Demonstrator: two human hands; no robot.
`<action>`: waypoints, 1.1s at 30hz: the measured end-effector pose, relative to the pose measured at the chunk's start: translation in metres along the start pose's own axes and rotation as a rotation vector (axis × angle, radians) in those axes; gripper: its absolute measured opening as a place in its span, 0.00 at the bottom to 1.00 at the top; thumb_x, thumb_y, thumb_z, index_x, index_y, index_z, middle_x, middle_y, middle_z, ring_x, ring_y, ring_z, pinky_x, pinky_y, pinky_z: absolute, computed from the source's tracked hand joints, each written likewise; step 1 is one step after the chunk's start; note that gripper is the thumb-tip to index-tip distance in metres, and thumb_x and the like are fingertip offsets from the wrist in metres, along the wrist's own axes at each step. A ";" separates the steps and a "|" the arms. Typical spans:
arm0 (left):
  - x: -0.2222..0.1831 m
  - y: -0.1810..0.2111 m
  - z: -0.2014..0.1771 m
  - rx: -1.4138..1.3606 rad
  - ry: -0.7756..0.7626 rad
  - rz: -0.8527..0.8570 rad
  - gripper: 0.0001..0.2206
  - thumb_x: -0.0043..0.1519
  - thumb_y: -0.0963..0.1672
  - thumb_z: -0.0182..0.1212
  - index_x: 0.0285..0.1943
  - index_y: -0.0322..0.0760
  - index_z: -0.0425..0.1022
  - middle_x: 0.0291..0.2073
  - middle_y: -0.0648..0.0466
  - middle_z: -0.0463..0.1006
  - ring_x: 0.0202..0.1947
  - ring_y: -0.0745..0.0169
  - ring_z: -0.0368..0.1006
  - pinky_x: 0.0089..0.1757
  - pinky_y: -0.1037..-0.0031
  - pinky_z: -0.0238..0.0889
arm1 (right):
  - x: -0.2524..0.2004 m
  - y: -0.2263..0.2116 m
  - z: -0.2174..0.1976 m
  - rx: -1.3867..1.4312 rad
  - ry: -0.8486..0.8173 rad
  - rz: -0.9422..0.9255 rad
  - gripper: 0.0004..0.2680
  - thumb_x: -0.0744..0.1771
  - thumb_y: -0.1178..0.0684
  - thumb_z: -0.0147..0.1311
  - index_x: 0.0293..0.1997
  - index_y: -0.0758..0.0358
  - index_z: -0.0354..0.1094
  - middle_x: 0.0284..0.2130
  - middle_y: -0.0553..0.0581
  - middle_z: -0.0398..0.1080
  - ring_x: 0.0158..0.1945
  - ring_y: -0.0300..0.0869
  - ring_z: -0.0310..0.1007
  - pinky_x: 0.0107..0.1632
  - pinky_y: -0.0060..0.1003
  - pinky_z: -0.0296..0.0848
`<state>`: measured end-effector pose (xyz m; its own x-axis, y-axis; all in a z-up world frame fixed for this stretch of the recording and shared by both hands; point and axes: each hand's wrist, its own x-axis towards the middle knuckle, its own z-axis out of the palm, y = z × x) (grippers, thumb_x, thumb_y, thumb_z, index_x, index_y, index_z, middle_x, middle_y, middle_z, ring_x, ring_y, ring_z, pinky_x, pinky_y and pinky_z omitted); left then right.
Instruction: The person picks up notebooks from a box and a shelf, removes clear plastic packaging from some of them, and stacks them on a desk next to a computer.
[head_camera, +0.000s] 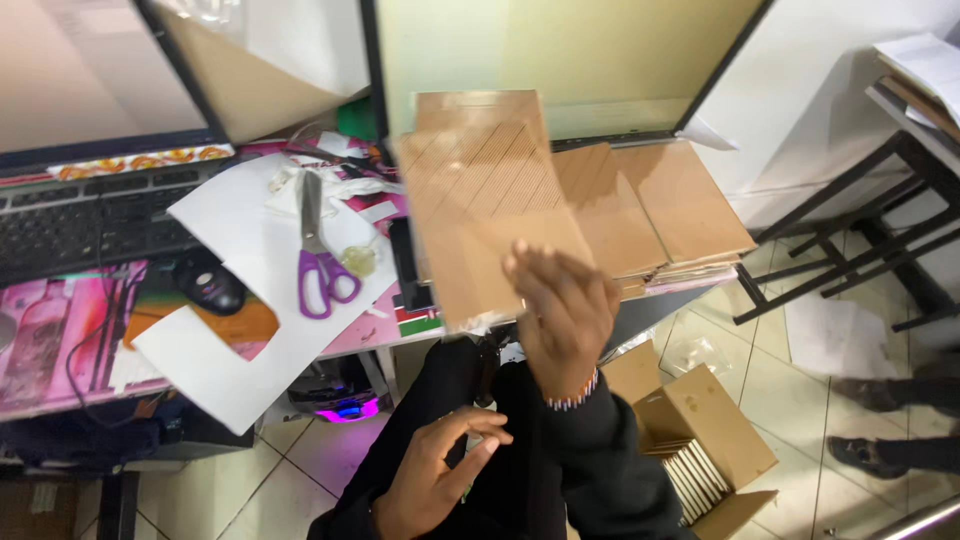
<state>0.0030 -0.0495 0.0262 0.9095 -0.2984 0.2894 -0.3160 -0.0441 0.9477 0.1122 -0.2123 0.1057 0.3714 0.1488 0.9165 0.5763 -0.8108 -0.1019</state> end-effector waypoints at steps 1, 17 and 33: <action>0.009 -0.002 0.005 -0.030 -0.009 -0.055 0.17 0.67 0.50 0.54 0.54 0.35 0.78 0.41 0.53 0.88 0.44 0.64 0.85 0.50 0.73 0.73 | -0.003 -0.001 -0.017 0.066 0.049 -0.014 0.15 0.64 0.67 0.46 0.48 0.58 0.78 0.49 0.53 0.79 0.52 0.45 0.76 0.56 0.37 0.61; 0.078 -0.059 0.110 -0.486 0.152 -0.411 0.29 0.62 0.43 0.67 0.26 0.51 0.40 0.24 0.64 0.37 0.23 0.72 0.34 0.34 0.74 0.52 | -0.221 0.044 -0.113 1.035 0.370 1.757 0.14 0.67 0.49 0.52 0.57 0.62 0.62 0.50 0.60 0.71 0.49 0.53 0.71 0.38 0.53 0.76; 0.076 -0.014 0.088 -0.003 -0.111 0.579 0.18 0.71 0.46 0.41 0.54 0.29 0.76 0.50 0.40 0.82 0.54 0.45 0.82 0.57 0.60 0.78 | -0.189 0.041 -0.151 0.267 0.033 1.087 0.07 0.67 0.58 0.58 0.49 0.64 0.70 0.39 0.53 0.75 0.42 0.38 0.75 0.49 0.32 0.79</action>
<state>0.0522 -0.1558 0.0233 0.5549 -0.3716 0.7443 -0.7520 0.1584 0.6398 -0.0443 -0.3587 -0.0129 0.7555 -0.5827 0.2995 0.0964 -0.3533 -0.9305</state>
